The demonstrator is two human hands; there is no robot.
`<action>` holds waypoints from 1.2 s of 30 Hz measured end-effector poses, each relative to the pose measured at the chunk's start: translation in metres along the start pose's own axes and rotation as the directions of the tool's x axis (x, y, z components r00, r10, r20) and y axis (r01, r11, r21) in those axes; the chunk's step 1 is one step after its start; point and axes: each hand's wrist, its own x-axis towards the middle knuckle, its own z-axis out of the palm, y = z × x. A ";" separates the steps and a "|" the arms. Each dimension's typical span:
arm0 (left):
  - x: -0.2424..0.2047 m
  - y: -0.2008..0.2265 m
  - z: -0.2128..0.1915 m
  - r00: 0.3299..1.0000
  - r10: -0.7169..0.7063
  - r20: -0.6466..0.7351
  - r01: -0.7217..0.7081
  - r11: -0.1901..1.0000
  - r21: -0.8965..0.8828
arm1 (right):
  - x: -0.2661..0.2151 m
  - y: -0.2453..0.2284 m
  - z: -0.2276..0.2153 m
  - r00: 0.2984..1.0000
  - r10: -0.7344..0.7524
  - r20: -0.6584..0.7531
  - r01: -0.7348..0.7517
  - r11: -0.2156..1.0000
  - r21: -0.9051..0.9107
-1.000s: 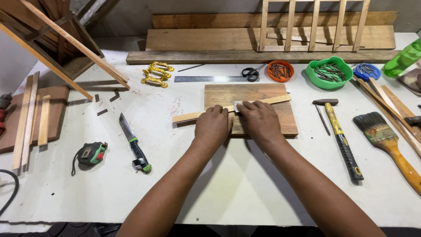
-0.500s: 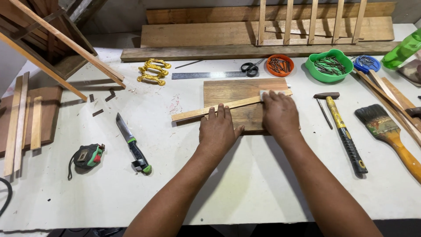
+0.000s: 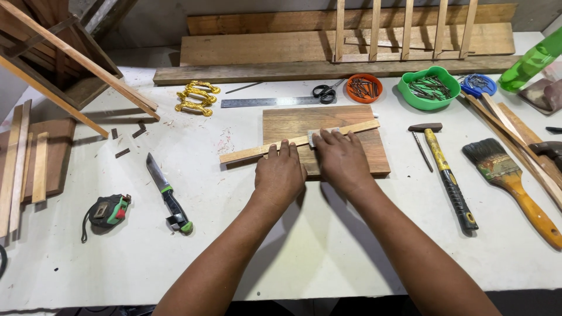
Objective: The recorder is assembling and finishing small wooden slats and frames for a craft project.
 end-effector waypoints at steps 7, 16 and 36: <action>-0.007 0.002 -0.016 0.997 0.005 0.073 -0.008 0.999 0.036 | -0.001 0.067 -0.003 0.981 0.192 0.018 -0.192 0.981 -0.022; -0.008 -0.003 -0.010 0.999 0.029 0.045 -0.030 0.999 0.028 | 0.004 0.010 0.009 0.988 0.146 -0.048 -0.149 0.987 -0.059; -0.007 -0.002 -0.012 0.997 0.034 0.065 -0.038 0.997 0.066 | 0.005 0.088 -0.003 0.978 0.210 0.021 -0.210 0.978 -0.002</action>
